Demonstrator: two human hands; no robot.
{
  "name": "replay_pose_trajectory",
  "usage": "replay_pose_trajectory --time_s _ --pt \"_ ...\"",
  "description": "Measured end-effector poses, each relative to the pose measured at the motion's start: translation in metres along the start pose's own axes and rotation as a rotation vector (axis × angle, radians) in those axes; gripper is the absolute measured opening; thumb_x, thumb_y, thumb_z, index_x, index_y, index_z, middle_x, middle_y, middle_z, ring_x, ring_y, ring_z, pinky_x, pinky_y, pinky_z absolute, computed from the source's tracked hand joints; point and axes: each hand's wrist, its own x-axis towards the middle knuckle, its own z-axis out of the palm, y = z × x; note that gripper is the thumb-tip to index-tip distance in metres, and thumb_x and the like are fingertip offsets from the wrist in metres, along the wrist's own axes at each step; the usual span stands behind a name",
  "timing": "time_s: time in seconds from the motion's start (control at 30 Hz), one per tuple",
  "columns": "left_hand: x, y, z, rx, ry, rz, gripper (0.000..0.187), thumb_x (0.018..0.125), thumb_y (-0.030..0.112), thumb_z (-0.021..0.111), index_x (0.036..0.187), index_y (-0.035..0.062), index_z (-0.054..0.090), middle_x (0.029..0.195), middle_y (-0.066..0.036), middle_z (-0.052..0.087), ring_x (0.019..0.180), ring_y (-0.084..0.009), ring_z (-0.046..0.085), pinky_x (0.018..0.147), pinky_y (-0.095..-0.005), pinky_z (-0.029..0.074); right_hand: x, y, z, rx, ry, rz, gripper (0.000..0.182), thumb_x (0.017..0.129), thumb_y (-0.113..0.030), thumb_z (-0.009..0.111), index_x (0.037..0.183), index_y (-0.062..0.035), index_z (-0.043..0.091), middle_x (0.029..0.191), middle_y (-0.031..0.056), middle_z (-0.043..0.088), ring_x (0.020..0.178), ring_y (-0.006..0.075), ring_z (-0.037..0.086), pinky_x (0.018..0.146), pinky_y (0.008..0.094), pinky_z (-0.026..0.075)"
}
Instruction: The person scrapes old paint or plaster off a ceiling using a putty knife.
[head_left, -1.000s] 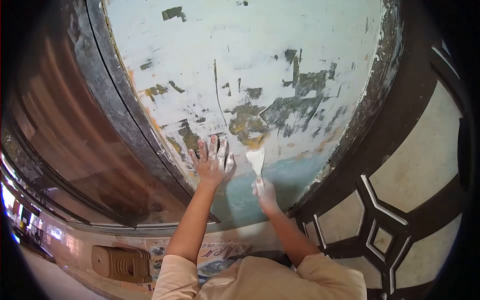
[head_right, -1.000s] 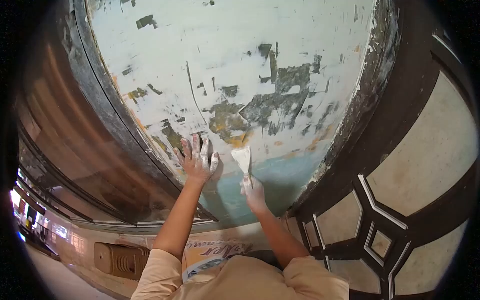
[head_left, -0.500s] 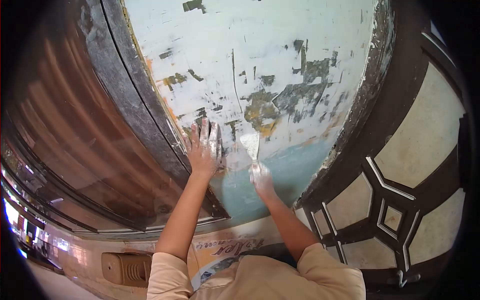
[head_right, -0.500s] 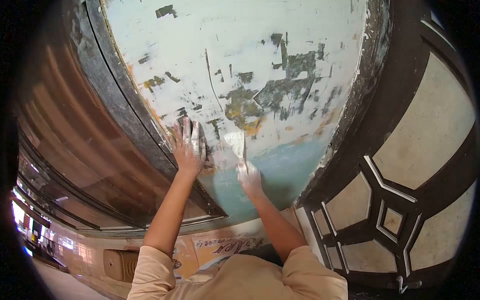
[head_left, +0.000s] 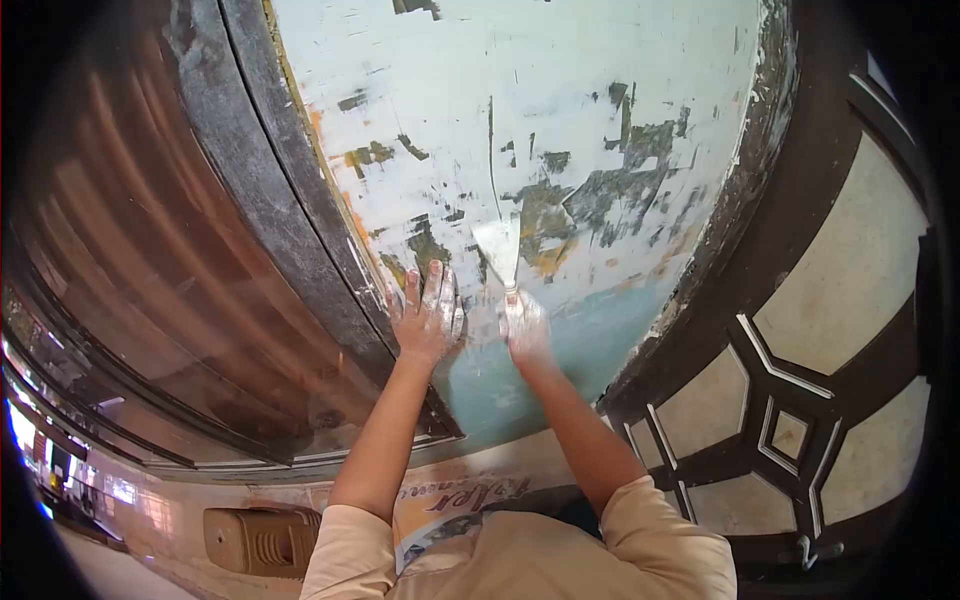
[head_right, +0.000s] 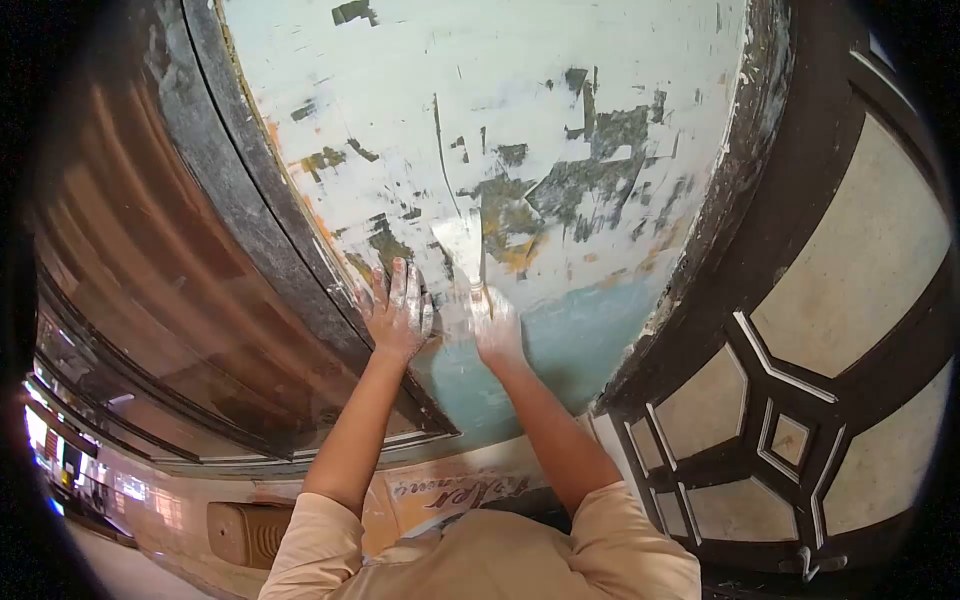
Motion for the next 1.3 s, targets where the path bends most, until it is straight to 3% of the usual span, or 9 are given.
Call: replay_pose_trajectory --time_s 0.1,0.23,0.3,0.47,0.6,0.7,1.0,1.1,1.3 --pt "0.003 -0.001 -0.003 -0.011 0.012 -0.008 0.046 0.086 0.031 0.057 0.127 0.0105 0.06 0.149 -0.008 0.039 0.144 -0.0341 0.021 0.115 -0.0543 0.006 0.006 -0.047 -0.003 0.151 -0.015 0.149 0.031 0.099 -0.028 0.048 0.084 -0.002 0.056 0.064 0.0057 0.05 0.058 0.0157 0.05 0.054 0.0338 0.041" --pt "-0.002 -0.001 -0.006 -0.011 -0.053 -0.022 0.053 0.085 0.029 0.057 0.134 0.0102 0.054 0.15 -0.008 0.037 0.144 -0.0343 0.02 0.114 -0.0582 0.008 -0.048 0.06 0.002 -0.188 -0.035 -0.169 0.032 0.099 -0.03 0.047 0.085 -0.002 0.056 0.063 0.0054 0.05 0.057 0.0159 0.05 0.056 0.0325 0.041" --pt "-0.002 -0.001 -0.012 -0.059 -0.297 -0.06 0.059 0.084 0.027 0.058 0.139 0.0087 0.047 0.152 -0.009 0.033 0.143 -0.036 0.021 0.111 -0.0628 0.012 -0.068 0.049 0.005 0.172 -0.111 0.376 0.029 0.099 -0.028 0.049 0.089 -0.0026 0.056 0.066 0.0055 0.052 0.059 0.0158 0.051 0.056 0.0322 0.042" --pt "0.054 -0.021 -0.042 0.011 -0.344 -0.184 0.054 0.089 0.027 0.055 0.14 0.0111 0.045 0.153 -0.012 0.029 0.144 -0.0368 0.015 0.101 -0.0768 0.01 -0.008 -0.046 0.009 0.127 -0.065 0.111 0.027 0.098 -0.029 0.05 0.093 -0.0034 0.056 0.069 0.0043 0.054 0.061 0.0142 0.051 0.057 0.0315 0.043" --pt "0.118 -0.05 -0.06 0.055 -0.185 -0.148 0.055 0.088 0.029 0.055 0.14 0.0118 0.045 0.154 -0.012 0.028 0.145 -0.0365 0.013 0.102 -0.0752 0.009 -0.004 -0.06 0.009 0.184 -0.041 0.037 0.025 0.098 -0.028 0.051 0.094 -0.0039 0.056 0.069 0.0032 0.052 0.062 0.0123 0.05 0.058 0.03 0.042" --pt "0.129 -0.062 -0.055 0.048 -0.043 -0.088 0.057 0.088 0.031 0.056 0.14 0.0122 0.045 0.155 -0.01 0.026 0.146 -0.0358 0.011 0.106 -0.0713 0.008 -0.033 0.015 0.016 0.222 -0.1 0.169 0.022 0.099 -0.029 0.049 0.096 -0.0088 0.057 0.07 -0.0033 0.05 0.054 0.0065 0.045 0.048 0.023 0.034" --pt "0.125 -0.059 -0.048 0.036 0.023 -0.088 0.055 0.087 0.029 0.055 0.139 0.0124 0.048 0.154 -0.008 0.03 0.145 -0.0336 0.015 0.112 -0.062 0.01 0.034 -0.134 0.008 0.168 -0.08 -0.048 0.023 0.099 -0.022 0.048 0.107 -0.0004 0.052 0.074 0.0058 0.055 0.069 0.0142 0.057 0.064 0.0315 0.046" --pt "0.125 -0.059 -0.048 0.04 0.029 -0.085 0.055 0.087 0.029 0.055 0.139 0.0122 0.048 0.154 -0.008 0.03 0.145 -0.0339 0.015 0.112 -0.0614 0.01 0.025 -0.103 0.013 0.19 -0.043 -0.178 0.024 0.099 -0.021 0.047 0.112 0.0003 0.05 0.076 0.0075 0.056 0.069 0.015 0.056 0.066 0.0323 0.046" --pt "0.127 -0.06 -0.051 0.043 0.016 -0.087 0.055 0.085 0.029 0.057 0.137 0.0121 0.05 0.154 -0.008 0.03 0.146 -0.0338 0.014 0.113 -0.0603 0.01 -0.02 -0.051 -0.01 0.341 -0.109 0.135 0.026 0.1 -0.021 0.047 0.119 -0.0049 0.051 0.075 0.0013 0.054 0.058 0.0079 0.046 0.054 0.0229 0.039"
